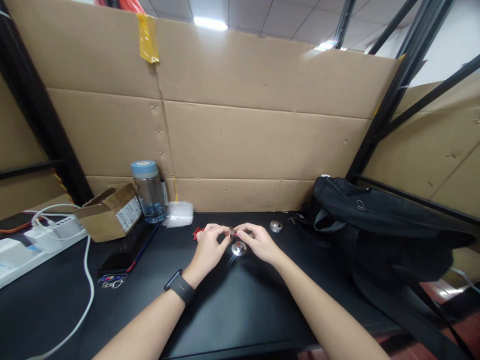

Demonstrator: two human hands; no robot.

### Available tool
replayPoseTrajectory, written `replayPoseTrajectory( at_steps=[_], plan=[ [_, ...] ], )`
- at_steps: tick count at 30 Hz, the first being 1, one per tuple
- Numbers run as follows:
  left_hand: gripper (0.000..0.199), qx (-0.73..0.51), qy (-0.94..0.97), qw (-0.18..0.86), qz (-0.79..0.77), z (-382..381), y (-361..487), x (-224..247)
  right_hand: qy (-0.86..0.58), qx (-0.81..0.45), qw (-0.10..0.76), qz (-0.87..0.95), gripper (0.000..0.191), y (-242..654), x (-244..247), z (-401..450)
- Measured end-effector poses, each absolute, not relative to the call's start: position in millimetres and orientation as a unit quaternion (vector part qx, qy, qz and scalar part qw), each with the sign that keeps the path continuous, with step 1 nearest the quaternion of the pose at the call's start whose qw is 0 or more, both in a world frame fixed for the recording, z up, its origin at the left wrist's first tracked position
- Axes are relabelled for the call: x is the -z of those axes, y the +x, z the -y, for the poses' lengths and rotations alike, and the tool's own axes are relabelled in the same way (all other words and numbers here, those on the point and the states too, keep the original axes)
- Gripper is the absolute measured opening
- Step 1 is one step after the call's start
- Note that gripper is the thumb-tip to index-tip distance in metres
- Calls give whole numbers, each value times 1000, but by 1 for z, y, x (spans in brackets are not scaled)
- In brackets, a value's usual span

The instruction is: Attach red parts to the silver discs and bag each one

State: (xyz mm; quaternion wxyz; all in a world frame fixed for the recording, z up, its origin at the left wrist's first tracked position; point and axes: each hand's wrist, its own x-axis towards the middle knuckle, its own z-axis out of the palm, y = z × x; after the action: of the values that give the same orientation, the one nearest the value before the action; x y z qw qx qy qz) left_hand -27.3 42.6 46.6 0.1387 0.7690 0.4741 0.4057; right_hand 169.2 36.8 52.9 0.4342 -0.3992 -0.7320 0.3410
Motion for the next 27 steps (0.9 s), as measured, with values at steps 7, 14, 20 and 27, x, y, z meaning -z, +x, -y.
replayPoseTrajectory(
  at_steps=[7, 14, 20, 27],
  plan=[
    [11, -408, 780, 143, -452, -41, -26, -47, -409, -262, 405, 775, 21, 170, -60, -33],
    [13, -417, 778, 186, -432, -47, -30, -47, -431, -223, 377, 789, 12, 171, -57, -34],
    [18, -358, 827, 195, -386, -43, -32, -50, -429, -192, 351, 810, 10, 174, -58, -33],
    [20, -315, 849, 218, -364, -38, -29, -51, -426, -221, 363, 798, 12, 182, -61, -37]
  ],
)
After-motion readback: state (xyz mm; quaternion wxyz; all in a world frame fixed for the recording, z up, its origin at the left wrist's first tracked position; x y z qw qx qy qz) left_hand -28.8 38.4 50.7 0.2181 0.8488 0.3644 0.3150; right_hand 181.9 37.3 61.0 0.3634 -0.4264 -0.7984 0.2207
